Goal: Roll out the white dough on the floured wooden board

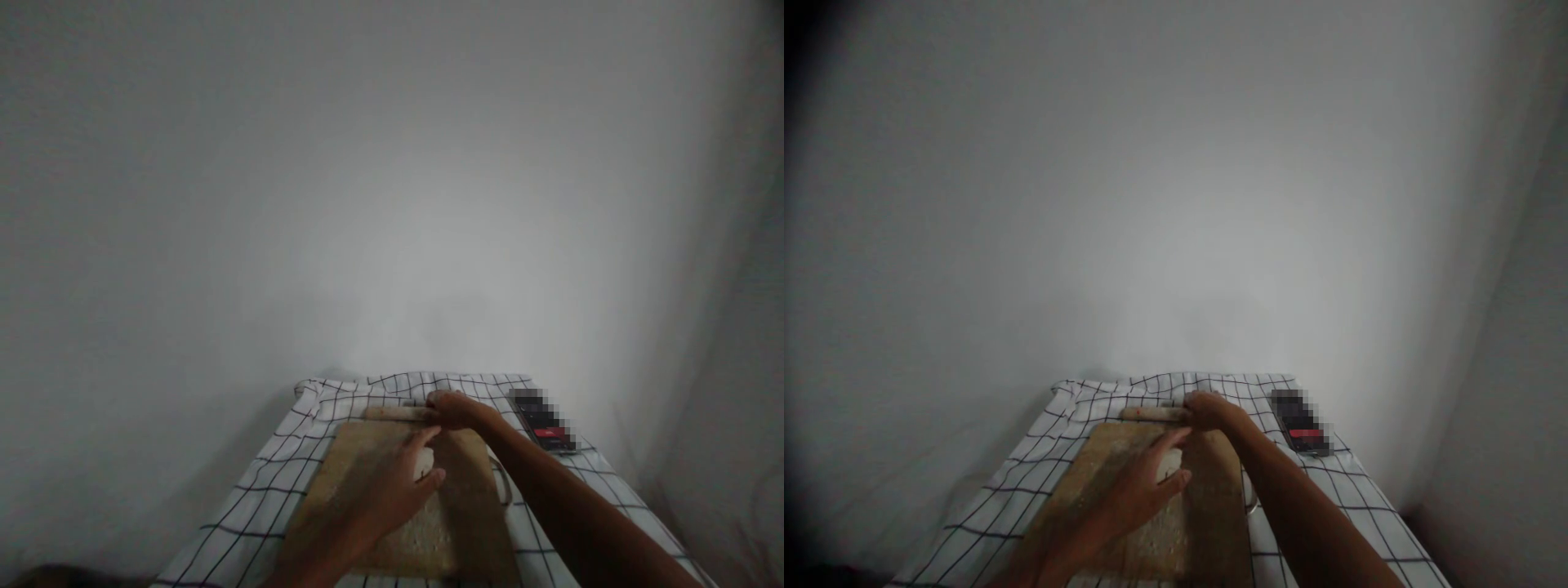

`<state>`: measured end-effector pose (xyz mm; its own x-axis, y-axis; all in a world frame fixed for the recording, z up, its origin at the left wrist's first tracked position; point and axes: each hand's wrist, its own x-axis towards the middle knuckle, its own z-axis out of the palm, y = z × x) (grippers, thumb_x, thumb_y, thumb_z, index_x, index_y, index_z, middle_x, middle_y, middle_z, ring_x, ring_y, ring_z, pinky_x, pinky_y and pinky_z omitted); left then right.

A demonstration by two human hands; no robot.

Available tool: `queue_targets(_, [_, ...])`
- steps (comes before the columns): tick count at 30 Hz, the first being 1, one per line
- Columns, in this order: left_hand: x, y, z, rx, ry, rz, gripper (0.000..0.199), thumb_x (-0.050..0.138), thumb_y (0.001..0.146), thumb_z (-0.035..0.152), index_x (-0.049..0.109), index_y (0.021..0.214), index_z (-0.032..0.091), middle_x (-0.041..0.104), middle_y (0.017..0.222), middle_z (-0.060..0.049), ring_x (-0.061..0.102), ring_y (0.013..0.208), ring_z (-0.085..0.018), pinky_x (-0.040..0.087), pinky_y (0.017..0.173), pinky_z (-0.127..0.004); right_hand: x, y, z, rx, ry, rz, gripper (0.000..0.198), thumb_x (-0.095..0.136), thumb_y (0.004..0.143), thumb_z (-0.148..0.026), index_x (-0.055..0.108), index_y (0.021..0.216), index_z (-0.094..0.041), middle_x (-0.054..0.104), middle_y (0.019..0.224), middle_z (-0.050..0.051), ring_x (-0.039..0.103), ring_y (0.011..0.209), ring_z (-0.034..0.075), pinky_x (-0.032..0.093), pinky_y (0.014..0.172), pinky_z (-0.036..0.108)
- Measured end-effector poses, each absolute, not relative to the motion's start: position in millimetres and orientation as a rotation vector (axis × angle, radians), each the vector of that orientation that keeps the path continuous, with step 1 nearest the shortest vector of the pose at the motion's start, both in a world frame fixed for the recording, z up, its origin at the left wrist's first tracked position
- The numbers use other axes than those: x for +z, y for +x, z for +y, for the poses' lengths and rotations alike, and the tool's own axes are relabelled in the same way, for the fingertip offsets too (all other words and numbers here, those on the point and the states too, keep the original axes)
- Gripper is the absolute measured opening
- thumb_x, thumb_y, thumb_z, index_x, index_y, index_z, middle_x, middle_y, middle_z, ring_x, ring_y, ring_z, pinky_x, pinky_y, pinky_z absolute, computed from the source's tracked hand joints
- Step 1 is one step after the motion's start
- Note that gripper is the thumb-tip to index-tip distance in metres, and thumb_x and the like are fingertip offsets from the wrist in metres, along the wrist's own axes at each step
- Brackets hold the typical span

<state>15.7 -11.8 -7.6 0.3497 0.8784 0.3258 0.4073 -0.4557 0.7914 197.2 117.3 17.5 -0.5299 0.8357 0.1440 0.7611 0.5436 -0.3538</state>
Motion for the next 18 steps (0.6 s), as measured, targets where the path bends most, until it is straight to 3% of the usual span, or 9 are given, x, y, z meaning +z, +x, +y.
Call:
queue_targets(2, [-2, 6, -12, 0.961, 2.015, 1.071, 0.068, 0.066, 0.089, 0.045, 0.046, 0.152, 0.034, 0.051, 0.155, -0.006, 0.046, 0.142, -0.031, 0.034, 0.119, -0.045, 21, 198, 109, 0.319, -1.315, -2.349, 0.016, 0.064, 0.093, -0.032, 0.07, 0.091, -0.017, 0.07, 0.088, 0.004, 0.061, 0.08, 0.017, 0.041, 0.076, 0.027])
queue_targets(5, [5, -26, -7, 0.816, 2.049, 1.097, 0.068, 0.056, 0.094, 0.055, 0.038, 0.156, 0.035, 0.039, 0.163, -0.003, 0.037, 0.149, -0.03, 0.029, 0.122, -0.047, 21, 207, 92, 0.266, -1.357, -2.279, 0.026, 0.048, 0.103, -0.037, 0.064, 0.108, -0.017, 0.07, 0.102, 0.008, 0.062, 0.087, 0.018, 0.042, 0.077, 0.028])
queue_targets(9, [0, -84, 4, 0.825, 2.228, 1.209, 0.048, 0.047, 0.097, 0.056, 0.059, 0.14, 0.036, 0.052, 0.154, 0.003, 0.043, 0.144, -0.027, 0.03, 0.122, -0.042, 9, 228, 65, 0.366, -1.357, -2.133, 0.035, 0.037, 0.106, -0.045, 0.061, 0.113, -0.019, 0.069, 0.093, 0.007, 0.062, 0.079, 0.019, 0.038, 0.067, 0.027])
queue_targets(18, [-32, -104, -1, 0.699, 2.255, 1.517, 0.056, 0.046, 0.097, 0.059, 0.047, 0.15, 0.039, 0.046, 0.159, 0.005, 0.038, 0.149, -0.026, 0.029, 0.124, -0.042, -24, 238, 51, 0.49, -1.196, -1.841, 0.03, 0.05, 0.099, -0.046, 0.062, 0.099, -0.019, 0.061, 0.08, 0.001, 0.054, 0.07, 0.016, 0.034, 0.063, 0.026])
